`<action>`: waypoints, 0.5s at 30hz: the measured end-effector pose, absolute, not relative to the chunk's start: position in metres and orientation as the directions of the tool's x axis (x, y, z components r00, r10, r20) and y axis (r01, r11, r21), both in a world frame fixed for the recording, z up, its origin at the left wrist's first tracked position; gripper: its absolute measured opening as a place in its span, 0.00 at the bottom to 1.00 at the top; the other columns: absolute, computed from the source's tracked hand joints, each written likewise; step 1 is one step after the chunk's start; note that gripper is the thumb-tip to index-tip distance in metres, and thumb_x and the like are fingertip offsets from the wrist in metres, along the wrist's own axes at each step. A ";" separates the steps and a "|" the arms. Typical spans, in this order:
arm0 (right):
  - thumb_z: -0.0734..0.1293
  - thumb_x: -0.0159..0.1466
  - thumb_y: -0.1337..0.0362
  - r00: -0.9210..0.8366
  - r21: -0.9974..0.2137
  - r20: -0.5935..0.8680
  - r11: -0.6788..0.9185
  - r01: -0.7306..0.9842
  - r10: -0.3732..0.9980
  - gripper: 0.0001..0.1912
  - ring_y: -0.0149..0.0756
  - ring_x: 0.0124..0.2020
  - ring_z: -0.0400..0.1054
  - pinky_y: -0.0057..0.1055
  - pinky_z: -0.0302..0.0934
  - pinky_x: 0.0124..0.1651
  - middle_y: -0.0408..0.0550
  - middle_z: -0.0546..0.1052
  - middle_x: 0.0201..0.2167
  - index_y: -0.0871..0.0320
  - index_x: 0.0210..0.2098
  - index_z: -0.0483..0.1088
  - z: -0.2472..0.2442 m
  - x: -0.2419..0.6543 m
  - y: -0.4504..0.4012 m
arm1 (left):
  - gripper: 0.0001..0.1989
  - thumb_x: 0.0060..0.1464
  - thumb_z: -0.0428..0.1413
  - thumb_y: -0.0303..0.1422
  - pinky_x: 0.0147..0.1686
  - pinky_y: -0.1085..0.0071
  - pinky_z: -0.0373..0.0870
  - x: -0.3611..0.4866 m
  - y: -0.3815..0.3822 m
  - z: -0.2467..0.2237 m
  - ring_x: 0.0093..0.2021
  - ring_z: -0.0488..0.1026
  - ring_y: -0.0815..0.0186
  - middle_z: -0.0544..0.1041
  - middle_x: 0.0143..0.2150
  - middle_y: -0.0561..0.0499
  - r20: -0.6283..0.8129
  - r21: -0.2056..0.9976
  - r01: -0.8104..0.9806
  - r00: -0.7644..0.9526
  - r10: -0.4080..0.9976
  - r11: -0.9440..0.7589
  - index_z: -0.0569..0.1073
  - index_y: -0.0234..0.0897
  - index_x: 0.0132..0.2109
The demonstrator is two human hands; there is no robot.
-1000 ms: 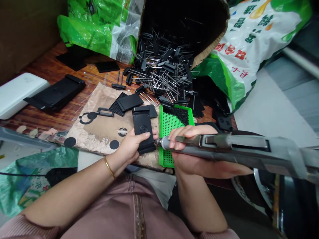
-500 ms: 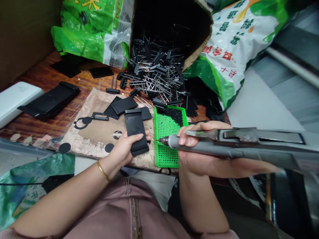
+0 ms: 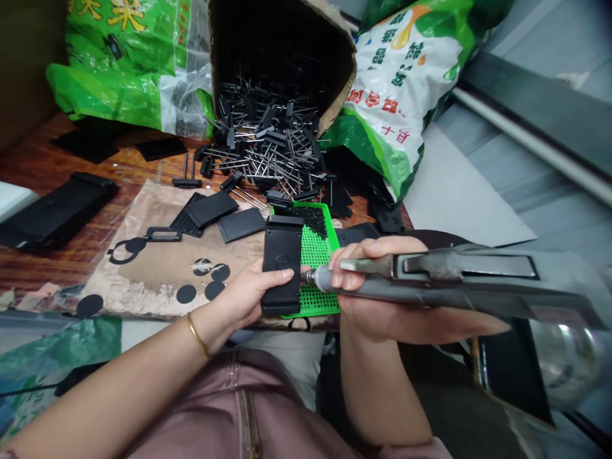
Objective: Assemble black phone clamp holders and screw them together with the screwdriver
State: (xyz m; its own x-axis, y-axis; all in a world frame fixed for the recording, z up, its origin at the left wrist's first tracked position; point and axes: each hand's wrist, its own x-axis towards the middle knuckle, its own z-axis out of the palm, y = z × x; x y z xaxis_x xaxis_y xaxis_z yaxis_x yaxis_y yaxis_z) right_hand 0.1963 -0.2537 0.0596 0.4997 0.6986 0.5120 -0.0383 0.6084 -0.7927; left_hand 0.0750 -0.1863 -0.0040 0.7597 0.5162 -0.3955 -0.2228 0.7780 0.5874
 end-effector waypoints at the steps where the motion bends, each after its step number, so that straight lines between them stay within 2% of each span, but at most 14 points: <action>1: 0.65 0.49 0.34 0.502 -0.786 0.526 0.618 -0.023 0.687 0.30 0.35 0.15 0.64 0.33 0.60 0.18 0.41 0.71 0.15 0.52 0.34 0.76 0.060 0.197 -0.256 | 0.16 0.45 0.62 0.25 0.40 0.63 0.75 0.077 -0.187 -0.004 0.38 0.79 0.57 0.81 0.42 0.39 -0.405 0.583 -0.225 0.753 0.518 0.781 0.75 0.29 0.44; 5: 0.66 0.51 0.37 0.556 -0.794 0.500 0.607 -0.011 0.664 0.27 0.34 0.16 0.63 0.32 0.59 0.20 0.41 0.71 0.16 0.53 0.32 0.77 0.069 0.198 -0.265 | 0.15 0.47 0.60 0.23 0.38 0.64 0.76 0.075 -0.186 0.000 0.42 0.78 0.56 0.79 0.46 0.39 -0.432 0.576 -0.284 0.690 0.581 0.766 0.74 0.31 0.45; 8: 0.64 0.54 0.37 0.558 -0.805 0.466 0.591 -0.056 0.687 0.26 0.35 0.16 0.64 0.34 0.60 0.21 0.42 0.71 0.14 0.54 0.30 0.76 0.077 0.192 -0.267 | 0.09 0.55 0.56 0.31 0.33 0.66 0.76 0.065 -0.179 -0.001 0.34 0.79 0.60 0.81 0.39 0.40 -0.497 0.548 -0.330 0.610 0.617 0.768 0.74 0.30 0.42; 10: 0.62 0.54 0.36 0.523 -0.816 0.445 0.570 -0.098 0.727 0.28 0.37 0.17 0.65 0.36 0.61 0.21 0.43 0.71 0.15 0.53 0.32 0.76 0.077 0.185 -0.264 | 0.18 0.61 0.49 0.40 0.32 0.66 0.76 0.058 -0.173 -0.005 0.30 0.78 0.62 0.80 0.35 0.40 -0.532 0.498 -0.372 0.582 0.615 0.783 0.75 0.28 0.39; 12: 0.59 0.54 0.34 0.504 -0.813 0.431 0.565 -0.143 0.748 0.29 0.37 0.16 0.65 0.35 0.61 0.19 0.42 0.70 0.15 0.51 0.32 0.75 0.073 0.174 -0.257 | 0.27 0.62 0.42 0.47 0.33 0.64 0.76 0.051 -0.170 -0.013 0.29 0.78 0.61 0.80 0.34 0.39 -0.534 0.454 -0.406 0.588 0.607 0.793 0.75 0.27 0.38; 15: 0.61 0.54 0.35 0.491 -0.821 0.396 0.539 -0.189 0.776 0.28 0.34 0.14 0.63 0.33 0.60 0.19 0.40 0.69 0.14 0.51 0.30 0.75 0.066 0.156 -0.244 | 0.32 0.61 0.39 0.52 0.32 0.64 0.76 0.045 -0.168 -0.024 0.30 0.78 0.59 0.80 0.33 0.38 -0.527 0.425 -0.410 0.613 0.589 0.807 0.76 0.27 0.39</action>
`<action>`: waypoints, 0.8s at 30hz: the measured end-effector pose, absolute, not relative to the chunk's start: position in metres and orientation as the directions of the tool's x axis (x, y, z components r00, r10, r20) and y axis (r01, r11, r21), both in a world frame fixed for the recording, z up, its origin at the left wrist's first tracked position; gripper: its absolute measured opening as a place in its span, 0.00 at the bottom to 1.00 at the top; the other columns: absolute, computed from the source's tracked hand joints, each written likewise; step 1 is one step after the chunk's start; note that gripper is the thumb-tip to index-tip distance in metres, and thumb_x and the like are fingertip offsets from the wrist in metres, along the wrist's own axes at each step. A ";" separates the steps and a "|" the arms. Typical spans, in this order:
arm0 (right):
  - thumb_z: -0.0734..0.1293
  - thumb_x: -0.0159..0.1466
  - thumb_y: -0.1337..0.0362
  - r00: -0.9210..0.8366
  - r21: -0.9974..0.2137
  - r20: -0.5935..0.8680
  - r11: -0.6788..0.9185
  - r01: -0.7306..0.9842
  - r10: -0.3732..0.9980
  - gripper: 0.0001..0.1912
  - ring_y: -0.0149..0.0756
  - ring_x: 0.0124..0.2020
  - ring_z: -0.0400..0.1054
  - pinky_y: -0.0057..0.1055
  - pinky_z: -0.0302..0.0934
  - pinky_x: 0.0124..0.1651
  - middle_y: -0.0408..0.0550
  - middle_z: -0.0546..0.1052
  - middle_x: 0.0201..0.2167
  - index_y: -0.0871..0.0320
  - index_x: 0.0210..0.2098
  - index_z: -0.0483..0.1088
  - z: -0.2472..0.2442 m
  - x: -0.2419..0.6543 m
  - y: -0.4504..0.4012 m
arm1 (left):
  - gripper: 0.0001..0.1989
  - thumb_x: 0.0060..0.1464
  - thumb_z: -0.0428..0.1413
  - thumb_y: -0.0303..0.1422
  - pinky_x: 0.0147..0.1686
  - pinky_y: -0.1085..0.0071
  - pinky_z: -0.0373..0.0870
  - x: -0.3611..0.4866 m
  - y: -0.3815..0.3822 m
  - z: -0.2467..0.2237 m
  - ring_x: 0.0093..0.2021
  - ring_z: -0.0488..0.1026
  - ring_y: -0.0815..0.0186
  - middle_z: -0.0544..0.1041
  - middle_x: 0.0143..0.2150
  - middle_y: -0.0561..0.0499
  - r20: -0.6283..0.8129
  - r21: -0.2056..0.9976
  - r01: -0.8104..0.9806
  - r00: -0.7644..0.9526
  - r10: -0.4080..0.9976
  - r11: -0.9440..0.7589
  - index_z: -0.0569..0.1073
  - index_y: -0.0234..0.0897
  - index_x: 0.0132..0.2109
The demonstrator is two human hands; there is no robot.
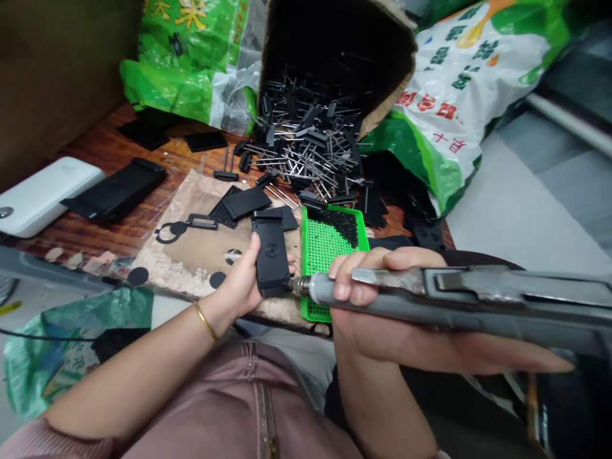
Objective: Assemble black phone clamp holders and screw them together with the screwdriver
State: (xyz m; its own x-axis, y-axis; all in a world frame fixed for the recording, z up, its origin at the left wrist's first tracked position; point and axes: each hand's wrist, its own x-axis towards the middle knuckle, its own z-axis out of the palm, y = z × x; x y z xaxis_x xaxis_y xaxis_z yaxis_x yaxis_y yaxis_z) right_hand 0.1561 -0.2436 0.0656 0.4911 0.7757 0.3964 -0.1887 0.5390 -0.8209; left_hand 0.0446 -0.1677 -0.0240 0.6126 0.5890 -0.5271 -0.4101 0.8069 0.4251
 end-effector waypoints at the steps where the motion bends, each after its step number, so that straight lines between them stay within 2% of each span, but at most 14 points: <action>1: 0.62 0.54 0.35 0.481 -0.826 0.386 0.527 -0.198 0.787 0.27 0.34 0.14 0.62 0.33 0.61 0.19 0.40 0.69 0.14 0.52 0.29 0.75 0.062 0.151 -0.239 | 0.32 0.60 0.39 0.52 0.33 0.65 0.76 0.044 -0.168 -0.027 0.30 0.78 0.59 0.80 0.33 0.38 -0.528 0.416 -0.409 0.619 0.582 0.812 0.76 0.27 0.40; 4: 0.63 0.52 0.34 0.425 -0.823 0.427 0.538 -0.183 0.798 0.28 0.34 0.15 0.62 0.34 0.61 0.20 0.39 0.68 0.13 0.51 0.32 0.75 0.052 0.140 -0.228 | 0.31 0.61 0.40 0.51 0.38 0.64 0.75 0.045 -0.168 -0.032 0.34 0.78 0.58 0.80 0.34 0.38 -0.522 0.368 -0.434 0.635 0.569 0.822 0.76 0.27 0.43; 9: 0.58 0.55 0.34 0.364 -0.819 0.495 0.563 -0.107 0.789 0.28 0.34 0.16 0.63 0.32 0.60 0.20 0.39 0.66 0.15 0.49 0.35 0.72 0.040 0.136 -0.218 | 0.28 0.62 0.41 0.48 0.44 0.62 0.72 0.048 -0.167 -0.034 0.39 0.78 0.57 0.81 0.38 0.40 -0.500 0.311 -0.476 0.654 0.567 0.823 0.75 0.30 0.49; 16: 0.63 0.52 0.36 0.269 -0.816 0.464 0.526 -0.242 0.844 0.26 0.33 0.15 0.63 0.32 0.60 0.20 0.40 0.70 0.16 0.50 0.34 0.74 0.039 0.140 -0.213 | 0.28 0.64 0.39 0.46 0.45 0.63 0.72 0.048 -0.168 -0.032 0.41 0.77 0.57 0.81 0.39 0.41 -0.471 0.291 -0.495 0.671 0.572 0.819 0.75 0.31 0.49; 19: 0.64 0.51 0.36 0.236 -0.821 0.464 0.514 -0.247 0.854 0.26 0.34 0.16 0.64 0.33 0.61 0.20 0.40 0.70 0.16 0.51 0.34 0.73 0.039 0.143 -0.213 | 0.28 0.63 0.39 0.47 0.44 0.63 0.72 0.049 -0.169 -0.031 0.41 0.77 0.57 0.81 0.38 0.41 -0.481 0.287 -0.487 0.672 0.564 0.825 0.75 0.31 0.49; 24: 0.62 0.51 0.34 0.212 -0.838 0.464 0.504 -0.210 0.860 0.28 0.34 0.15 0.63 0.33 0.60 0.21 0.40 0.67 0.13 0.52 0.28 0.72 0.043 0.140 -0.215 | 0.28 0.63 0.41 0.47 0.41 0.64 0.73 0.051 -0.170 -0.025 0.38 0.78 0.58 0.80 0.37 0.40 -0.528 0.293 -0.478 0.641 0.557 0.828 0.75 0.28 0.48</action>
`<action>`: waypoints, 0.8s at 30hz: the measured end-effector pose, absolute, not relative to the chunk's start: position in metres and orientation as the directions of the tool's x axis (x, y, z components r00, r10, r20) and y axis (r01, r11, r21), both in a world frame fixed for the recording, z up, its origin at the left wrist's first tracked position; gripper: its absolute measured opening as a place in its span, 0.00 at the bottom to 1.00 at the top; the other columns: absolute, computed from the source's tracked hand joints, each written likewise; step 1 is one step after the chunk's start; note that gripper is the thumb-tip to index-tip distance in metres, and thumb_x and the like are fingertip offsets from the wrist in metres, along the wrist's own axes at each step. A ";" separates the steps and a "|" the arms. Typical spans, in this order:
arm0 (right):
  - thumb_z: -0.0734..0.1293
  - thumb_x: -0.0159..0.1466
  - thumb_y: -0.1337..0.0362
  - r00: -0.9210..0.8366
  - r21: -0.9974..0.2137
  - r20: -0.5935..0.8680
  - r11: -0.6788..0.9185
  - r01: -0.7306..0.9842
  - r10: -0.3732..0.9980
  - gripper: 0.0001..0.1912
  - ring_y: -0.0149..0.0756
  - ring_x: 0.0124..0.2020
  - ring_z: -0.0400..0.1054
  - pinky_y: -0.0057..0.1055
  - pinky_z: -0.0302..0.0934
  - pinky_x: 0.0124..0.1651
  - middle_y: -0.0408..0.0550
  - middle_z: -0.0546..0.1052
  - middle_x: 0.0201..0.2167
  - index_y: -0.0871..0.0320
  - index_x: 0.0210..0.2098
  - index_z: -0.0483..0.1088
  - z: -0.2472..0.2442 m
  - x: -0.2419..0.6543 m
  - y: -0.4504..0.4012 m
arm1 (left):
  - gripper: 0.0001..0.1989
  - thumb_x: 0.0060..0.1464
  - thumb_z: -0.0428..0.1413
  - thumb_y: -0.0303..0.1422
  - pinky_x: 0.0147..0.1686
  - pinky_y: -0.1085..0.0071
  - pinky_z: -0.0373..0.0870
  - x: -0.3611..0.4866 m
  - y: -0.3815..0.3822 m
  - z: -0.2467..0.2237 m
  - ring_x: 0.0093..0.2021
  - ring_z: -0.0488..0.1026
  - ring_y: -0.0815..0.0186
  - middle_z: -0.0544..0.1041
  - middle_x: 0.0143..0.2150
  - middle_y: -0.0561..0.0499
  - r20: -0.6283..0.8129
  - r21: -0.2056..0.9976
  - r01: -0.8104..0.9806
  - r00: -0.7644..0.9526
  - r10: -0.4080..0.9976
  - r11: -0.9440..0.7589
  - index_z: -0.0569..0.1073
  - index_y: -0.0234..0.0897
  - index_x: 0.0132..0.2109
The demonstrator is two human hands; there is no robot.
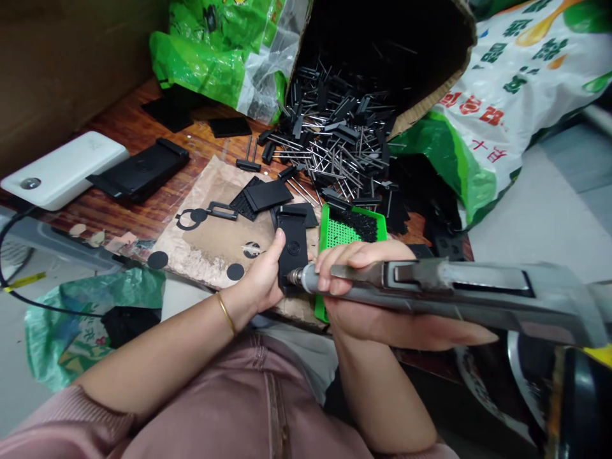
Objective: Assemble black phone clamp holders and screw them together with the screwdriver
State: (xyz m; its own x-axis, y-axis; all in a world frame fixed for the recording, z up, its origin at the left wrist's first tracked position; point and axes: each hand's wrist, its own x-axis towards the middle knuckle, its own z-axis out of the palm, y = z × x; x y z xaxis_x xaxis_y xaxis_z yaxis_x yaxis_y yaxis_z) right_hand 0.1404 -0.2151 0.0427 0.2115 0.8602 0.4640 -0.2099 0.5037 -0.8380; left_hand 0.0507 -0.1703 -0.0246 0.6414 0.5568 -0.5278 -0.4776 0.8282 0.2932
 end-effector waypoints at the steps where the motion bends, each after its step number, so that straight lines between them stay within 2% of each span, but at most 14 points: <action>1: 0.61 0.51 0.34 0.225 -0.833 0.469 0.512 -0.209 0.854 0.28 0.34 0.15 0.62 0.33 0.59 0.20 0.40 0.67 0.13 0.52 0.27 0.72 0.044 0.139 -0.215 | 0.29 0.63 0.41 0.47 0.41 0.64 0.73 0.051 -0.170 -0.024 0.38 0.78 0.58 0.80 0.36 0.39 -0.535 0.300 -0.474 0.635 0.558 0.828 0.75 0.27 0.47; 5: 0.59 0.52 0.32 0.235 -0.815 0.493 0.539 -0.214 0.838 0.32 0.34 0.15 0.62 0.33 0.59 0.19 0.42 0.68 0.13 0.54 0.27 0.74 0.044 0.135 -0.217 | 0.28 0.63 0.41 0.47 0.41 0.64 0.73 0.052 -0.171 -0.025 0.38 0.78 0.59 0.80 0.37 0.40 -0.515 0.308 -0.496 0.631 0.580 0.812 0.75 0.27 0.48; 11: 0.64 0.50 0.35 0.295 -0.795 0.447 0.526 -0.302 0.844 0.30 0.32 0.15 0.62 0.30 0.58 0.18 0.41 0.69 0.14 0.55 0.30 0.75 0.041 0.140 -0.217 | 0.26 0.62 0.44 0.46 0.42 0.65 0.73 0.053 -0.173 -0.027 0.38 0.78 0.59 0.80 0.36 0.40 -0.537 0.350 -0.492 0.592 0.601 0.797 0.76 0.28 0.46; 14: 0.64 0.50 0.35 0.322 -0.796 0.447 0.535 -0.283 0.835 0.29 0.32 0.15 0.62 0.30 0.59 0.18 0.41 0.70 0.15 0.54 0.31 0.76 0.047 0.146 -0.219 | 0.25 0.63 0.43 0.46 0.42 0.65 0.74 0.054 -0.173 -0.026 0.38 0.78 0.59 0.80 0.35 0.41 -0.532 0.355 -0.494 0.591 0.606 0.794 0.75 0.29 0.46; 20: 0.59 0.53 0.34 0.421 -0.811 0.486 0.574 -0.108 0.766 0.31 0.30 0.13 0.60 0.31 0.58 0.18 0.42 0.71 0.17 0.55 0.28 0.74 0.064 0.160 -0.230 | 0.25 0.62 0.44 0.46 0.37 0.64 0.76 0.051 -0.170 -0.028 0.32 0.78 0.60 0.80 0.31 0.41 -0.540 0.350 -0.469 0.607 0.584 0.811 0.75 0.28 0.45; 24: 0.59 0.53 0.34 0.604 -0.781 0.546 0.614 0.115 0.581 0.29 0.29 0.12 0.58 0.29 0.55 0.16 0.38 0.67 0.16 0.53 0.29 0.72 0.057 0.170 -0.232 | 0.20 0.63 0.45 0.40 0.31 0.67 0.75 0.043 -0.170 -0.023 0.27 0.77 0.62 0.79 0.30 0.40 -0.552 0.383 -0.425 0.607 0.572 0.820 0.74 0.27 0.41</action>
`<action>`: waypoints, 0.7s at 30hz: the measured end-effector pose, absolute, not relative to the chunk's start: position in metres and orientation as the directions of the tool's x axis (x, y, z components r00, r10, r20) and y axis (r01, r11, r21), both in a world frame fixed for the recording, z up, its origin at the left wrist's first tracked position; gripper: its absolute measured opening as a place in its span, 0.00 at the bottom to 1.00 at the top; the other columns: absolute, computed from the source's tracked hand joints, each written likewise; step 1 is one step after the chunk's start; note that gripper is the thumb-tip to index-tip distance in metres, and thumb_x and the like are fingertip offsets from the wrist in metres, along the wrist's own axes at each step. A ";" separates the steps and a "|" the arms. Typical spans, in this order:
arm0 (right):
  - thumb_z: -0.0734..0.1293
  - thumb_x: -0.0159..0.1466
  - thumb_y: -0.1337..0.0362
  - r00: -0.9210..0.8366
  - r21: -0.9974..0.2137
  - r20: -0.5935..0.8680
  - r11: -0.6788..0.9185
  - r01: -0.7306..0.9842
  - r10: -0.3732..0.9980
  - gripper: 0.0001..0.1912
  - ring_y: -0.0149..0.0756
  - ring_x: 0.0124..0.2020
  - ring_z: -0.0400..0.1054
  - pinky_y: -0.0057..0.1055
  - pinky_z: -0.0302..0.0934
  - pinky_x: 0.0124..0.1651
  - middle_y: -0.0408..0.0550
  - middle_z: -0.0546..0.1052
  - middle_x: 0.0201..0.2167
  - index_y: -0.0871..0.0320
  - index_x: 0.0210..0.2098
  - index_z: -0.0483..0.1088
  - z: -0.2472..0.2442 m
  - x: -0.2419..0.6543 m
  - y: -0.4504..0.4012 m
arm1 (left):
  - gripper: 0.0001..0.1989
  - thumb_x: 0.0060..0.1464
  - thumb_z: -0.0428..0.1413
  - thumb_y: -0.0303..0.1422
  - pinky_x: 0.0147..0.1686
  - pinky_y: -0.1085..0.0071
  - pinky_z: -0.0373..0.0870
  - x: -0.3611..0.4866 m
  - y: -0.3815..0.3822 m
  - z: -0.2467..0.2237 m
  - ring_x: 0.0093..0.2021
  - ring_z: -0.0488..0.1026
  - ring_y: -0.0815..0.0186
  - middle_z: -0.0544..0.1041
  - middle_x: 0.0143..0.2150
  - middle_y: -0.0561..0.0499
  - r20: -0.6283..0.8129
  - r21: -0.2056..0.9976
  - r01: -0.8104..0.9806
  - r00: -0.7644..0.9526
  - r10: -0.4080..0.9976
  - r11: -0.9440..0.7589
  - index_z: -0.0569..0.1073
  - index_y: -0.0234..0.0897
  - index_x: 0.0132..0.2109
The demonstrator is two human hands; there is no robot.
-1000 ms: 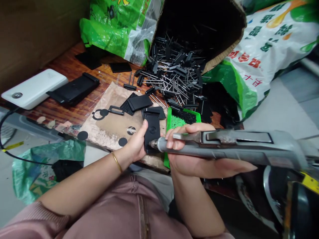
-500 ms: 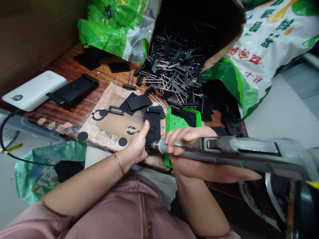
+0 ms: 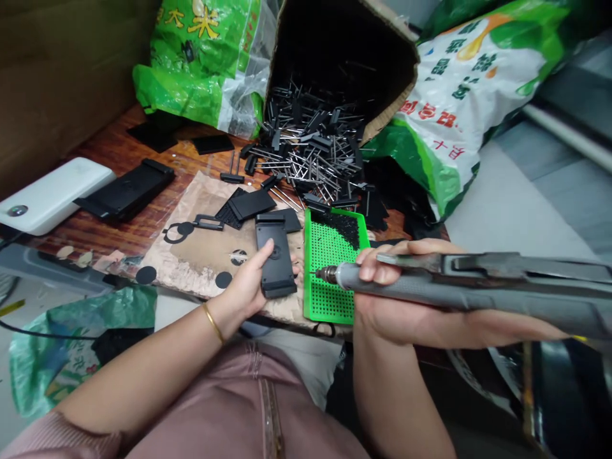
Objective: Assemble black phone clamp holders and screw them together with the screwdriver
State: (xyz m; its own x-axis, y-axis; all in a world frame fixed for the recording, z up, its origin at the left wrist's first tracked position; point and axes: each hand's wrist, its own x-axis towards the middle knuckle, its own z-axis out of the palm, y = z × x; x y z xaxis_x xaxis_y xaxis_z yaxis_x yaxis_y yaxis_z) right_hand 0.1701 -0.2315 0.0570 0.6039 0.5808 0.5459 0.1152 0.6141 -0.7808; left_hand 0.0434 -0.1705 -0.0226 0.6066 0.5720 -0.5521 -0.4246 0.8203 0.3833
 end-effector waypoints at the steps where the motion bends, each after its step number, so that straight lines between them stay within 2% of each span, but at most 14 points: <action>1: 0.57 0.55 0.35 0.627 -0.772 0.567 0.610 0.179 0.534 0.28 0.29 0.12 0.58 0.29 0.54 0.15 0.38 0.66 0.16 0.53 0.29 0.71 0.054 0.173 -0.232 | 0.20 0.63 0.45 0.39 0.30 0.66 0.75 0.042 -0.171 -0.020 0.27 0.78 0.61 0.79 0.30 0.40 -0.561 0.397 -0.406 0.603 0.568 0.823 0.74 0.26 0.42; 3: 0.54 0.58 0.36 0.637 -0.782 0.584 0.560 0.275 0.503 0.28 0.31 0.12 0.59 0.30 0.55 0.16 0.38 0.65 0.16 0.50 0.30 0.70 0.046 0.181 -0.233 | 0.20 0.63 0.44 0.37 0.32 0.65 0.75 0.041 -0.171 -0.014 0.30 0.78 0.59 0.80 0.32 0.37 -0.555 0.419 -0.381 0.611 0.565 0.824 0.73 0.25 0.46; 5: 0.52 0.60 0.38 0.651 -0.825 0.552 0.459 0.331 0.521 0.26 0.33 0.16 0.62 0.33 0.59 0.20 0.41 0.69 0.21 0.48 0.34 0.71 0.039 0.191 -0.238 | 0.22 0.63 0.43 0.38 0.36 0.62 0.75 0.042 -0.171 -0.009 0.33 0.79 0.57 0.80 0.35 0.36 -0.510 0.424 -0.381 0.649 0.564 0.821 0.71 0.24 0.51; 8: 0.51 0.64 0.44 0.674 -0.862 0.501 0.240 0.447 0.543 0.25 0.42 0.30 0.71 0.42 0.66 0.34 0.49 0.74 0.33 0.50 0.42 0.71 0.029 0.204 -0.251 | 0.26 0.63 0.41 0.44 0.38 0.61 0.74 0.048 -0.169 -0.005 0.33 0.78 0.58 0.79 0.36 0.38 -0.435 0.415 -0.417 0.690 0.579 0.809 0.70 0.26 0.53; 10: 0.55 0.64 0.49 0.662 -0.799 0.556 0.106 0.592 0.502 0.23 0.50 0.45 0.70 0.49 0.64 0.46 0.54 0.73 0.42 0.54 0.50 0.69 0.025 0.207 -0.266 | 0.30 0.62 0.39 0.49 0.36 0.62 0.73 0.052 -0.168 -0.006 0.33 0.77 0.59 0.79 0.38 0.39 -0.412 0.419 -0.446 0.683 0.603 0.791 0.70 0.29 0.53; 11: 0.59 0.63 0.52 0.642 -0.738 0.623 0.065 0.671 0.447 0.23 0.52 0.50 0.67 0.50 0.63 0.50 0.55 0.71 0.47 0.53 0.54 0.67 0.024 0.206 -0.273 | 0.31 0.62 0.39 0.51 0.36 0.62 0.73 0.053 -0.168 -0.007 0.34 0.77 0.59 0.79 0.40 0.39 -0.409 0.422 -0.459 0.673 0.616 0.782 0.70 0.30 0.53; 13: 0.64 0.60 0.58 0.559 -0.589 0.786 0.045 0.807 0.263 0.28 0.53 0.51 0.66 0.49 0.64 0.48 0.52 0.68 0.51 0.45 0.60 0.61 0.021 0.199 -0.288 | 0.30 0.62 0.38 0.51 0.37 0.63 0.73 0.056 -0.171 -0.009 0.37 0.77 0.59 0.78 0.43 0.40 -0.409 0.424 -0.490 0.646 0.644 0.762 0.71 0.32 0.53; 14: 0.66 0.59 0.60 0.473 -0.498 0.852 0.072 0.864 0.223 0.28 0.51 0.47 0.69 0.47 0.66 0.43 0.50 0.70 0.48 0.42 0.59 0.61 0.020 0.193 -0.292 | 0.30 0.62 0.39 0.51 0.39 0.63 0.72 0.057 -0.173 -0.011 0.39 0.77 0.59 0.78 0.44 0.40 -0.408 0.422 -0.507 0.635 0.656 0.752 0.71 0.33 0.53; 15: 0.66 0.59 0.63 0.410 -0.454 0.863 0.098 0.886 0.294 0.27 0.49 0.43 0.70 0.46 0.67 0.41 0.49 0.72 0.44 0.41 0.57 0.64 0.018 0.186 -0.293 | 0.29 0.62 0.39 0.50 0.41 0.63 0.72 0.059 -0.176 -0.012 0.41 0.76 0.59 0.78 0.45 0.40 -0.403 0.418 -0.523 0.626 0.667 0.743 0.71 0.33 0.53; 16: 0.66 0.59 0.64 0.328 -0.445 0.789 0.115 0.888 0.519 0.27 0.48 0.42 0.70 0.46 0.67 0.42 0.49 0.72 0.42 0.42 0.57 0.63 0.016 0.179 -0.291 | 0.28 0.62 0.40 0.50 0.43 0.63 0.71 0.060 -0.180 -0.013 0.44 0.76 0.59 0.78 0.45 0.41 -0.394 0.415 -0.541 0.618 0.680 0.732 0.72 0.33 0.52; 18: 0.66 0.59 0.61 0.201 -0.451 0.594 0.116 0.885 0.779 0.31 0.48 0.45 0.69 0.48 0.68 0.45 0.52 0.72 0.44 0.47 0.61 0.58 0.008 0.166 -0.278 | 0.29 0.61 0.41 0.50 0.49 0.62 0.68 0.062 -0.186 -0.014 0.49 0.74 0.57 0.78 0.45 0.40 -0.359 0.409 -0.581 0.606 0.710 0.703 0.74 0.32 0.50; 19: 0.67 0.59 0.57 0.166 -0.457 0.488 0.089 0.885 0.857 0.34 0.50 0.48 0.68 0.49 0.67 0.47 0.55 0.71 0.47 0.51 0.63 0.55 0.004 0.160 -0.268 | 0.28 0.61 0.42 0.50 0.52 0.61 0.67 0.062 -0.188 -0.015 0.51 0.73 0.56 0.78 0.46 0.40 -0.330 0.408 -0.610 0.595 0.733 0.679 0.74 0.32 0.50; 21: 0.66 0.59 0.53 0.144 -0.472 0.339 0.035 0.881 0.930 0.37 0.51 0.52 0.67 0.51 0.66 0.51 0.58 0.69 0.51 0.55 0.64 0.52 -0.006 0.152 -0.247 | 0.26 0.60 0.46 0.49 0.55 0.59 0.64 0.058 -0.189 -0.017 0.53 0.72 0.55 0.78 0.47 0.40 -0.271 0.408 -0.663 0.569 0.777 0.628 0.74 0.33 0.50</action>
